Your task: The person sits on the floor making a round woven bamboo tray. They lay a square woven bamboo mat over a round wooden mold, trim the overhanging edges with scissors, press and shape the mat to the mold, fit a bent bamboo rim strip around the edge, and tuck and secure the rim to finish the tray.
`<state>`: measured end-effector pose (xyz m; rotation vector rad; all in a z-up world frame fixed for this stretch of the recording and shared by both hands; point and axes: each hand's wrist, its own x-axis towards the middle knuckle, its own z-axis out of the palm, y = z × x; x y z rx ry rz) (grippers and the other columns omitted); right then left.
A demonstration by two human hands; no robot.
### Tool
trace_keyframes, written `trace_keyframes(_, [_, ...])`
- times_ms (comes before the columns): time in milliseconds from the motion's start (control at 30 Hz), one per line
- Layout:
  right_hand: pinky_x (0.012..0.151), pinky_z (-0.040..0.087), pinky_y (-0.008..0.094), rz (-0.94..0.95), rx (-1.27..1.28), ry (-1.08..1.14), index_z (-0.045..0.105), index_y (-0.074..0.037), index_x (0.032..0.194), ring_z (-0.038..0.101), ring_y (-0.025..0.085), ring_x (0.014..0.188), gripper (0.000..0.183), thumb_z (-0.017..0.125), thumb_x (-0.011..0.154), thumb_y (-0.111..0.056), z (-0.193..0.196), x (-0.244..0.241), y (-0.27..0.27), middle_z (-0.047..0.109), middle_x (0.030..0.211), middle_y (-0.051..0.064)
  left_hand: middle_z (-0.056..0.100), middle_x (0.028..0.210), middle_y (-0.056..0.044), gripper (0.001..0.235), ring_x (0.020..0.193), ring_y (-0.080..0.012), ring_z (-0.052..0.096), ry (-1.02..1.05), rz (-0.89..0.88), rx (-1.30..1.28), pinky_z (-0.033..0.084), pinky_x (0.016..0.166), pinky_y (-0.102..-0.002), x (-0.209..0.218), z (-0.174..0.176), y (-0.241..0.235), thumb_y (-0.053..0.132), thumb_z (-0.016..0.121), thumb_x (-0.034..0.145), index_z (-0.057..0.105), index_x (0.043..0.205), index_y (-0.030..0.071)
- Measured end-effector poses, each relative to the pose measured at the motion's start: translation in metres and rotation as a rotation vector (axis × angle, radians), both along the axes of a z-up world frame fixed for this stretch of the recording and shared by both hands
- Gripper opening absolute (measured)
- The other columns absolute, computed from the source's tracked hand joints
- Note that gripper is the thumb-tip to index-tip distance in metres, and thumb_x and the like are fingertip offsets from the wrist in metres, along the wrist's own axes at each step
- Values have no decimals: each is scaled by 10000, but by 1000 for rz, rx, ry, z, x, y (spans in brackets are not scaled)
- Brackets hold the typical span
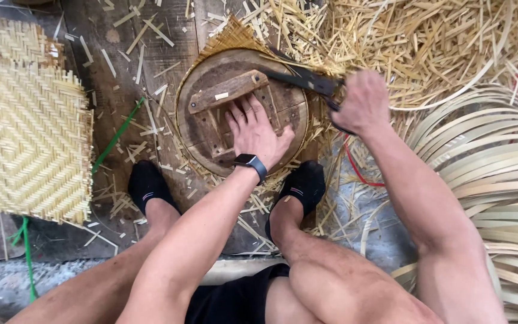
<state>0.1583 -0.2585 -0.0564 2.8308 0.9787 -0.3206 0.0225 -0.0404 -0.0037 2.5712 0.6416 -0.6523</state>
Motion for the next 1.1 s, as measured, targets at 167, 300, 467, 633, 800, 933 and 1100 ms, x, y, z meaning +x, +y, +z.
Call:
trace_keyframes(167, [615, 447, 373, -111, -31, 106, 571, -80, 755, 478, 191, 675, 308, 671, 921, -320, -26, 4, 1, 520, 712, 52, 209, 1577, -387, 1164, 1479, -541, 166, -33, -200, -33, 74, 1224, -592, -8, -5, 11, 533, 702, 748, 153, 1532, -129])
trace_keyframes(300, [621, 422, 376, -74, 77, 23, 569, -118, 768, 482, 156, 662, 311, 666, 1005, -294, -54, -12, -67, 525, 671, 10, 242, 1601, -326, 1138, 1492, -513, 185, -106, -384, -69, 103, 1247, -566, -24, 8, 24, 483, 725, 701, 193, 1529, -87])
trace_keyframes(467, [525, 339, 312, -52, -18, -30, 508, -128, 690, 414, 155, 631, 400, 778, 822, -392, -30, -9, -27, 436, 659, -7, 236, 1590, -334, 1147, 1491, -501, 178, -84, -487, -28, 113, 1238, -572, -22, 5, 23, 501, 726, 716, 196, 1522, -119])
trace_keyframes(633, [542, 346, 322, -36, 27, -83, 500, -136, 683, 422, 159, 635, 381, 741, 847, -382, -35, 0, -7, 450, 670, 4, 252, 1581, -340, 1159, 1483, -508, 182, -99, -529, -45, 107, 1222, -575, -24, 0, 30, 503, 747, 703, 210, 1513, -127])
trace_keyframes(800, [571, 375, 344, -34, 33, 8, 516, -148, 698, 448, 161, 660, 384, 666, 1000, -332, -60, -16, -77, 504, 684, 15, 309, 1602, -255, 1082, 1519, -407, 217, -18, -779, -24, 121, 1259, -506, -28, 26, 49, 406, 742, 669, 274, 1533, -46])
trace_keyframes(933, [581, 397, 353, -27, 46, -81, 526, -132, 683, 438, 159, 650, 371, 742, 815, -404, -41, -10, -49, 485, 686, 15, 313, 1594, -260, 1059, 1513, -401, 207, -36, -820, 4, 127, 1245, -502, -19, 26, 50, 381, 743, 655, 309, 1515, -61])
trace_keyframes(1100, [543, 405, 352, 17, 84, -183, 531, -99, 667, 421, 181, 610, 485, 777, 646, -516, -21, -1, 6, 455, 657, 30, 315, 1583, -260, 1049, 1503, -393, 203, -37, -831, 0, 118, 1231, -506, -23, 21, 50, 370, 745, 632, 335, 1501, -52])
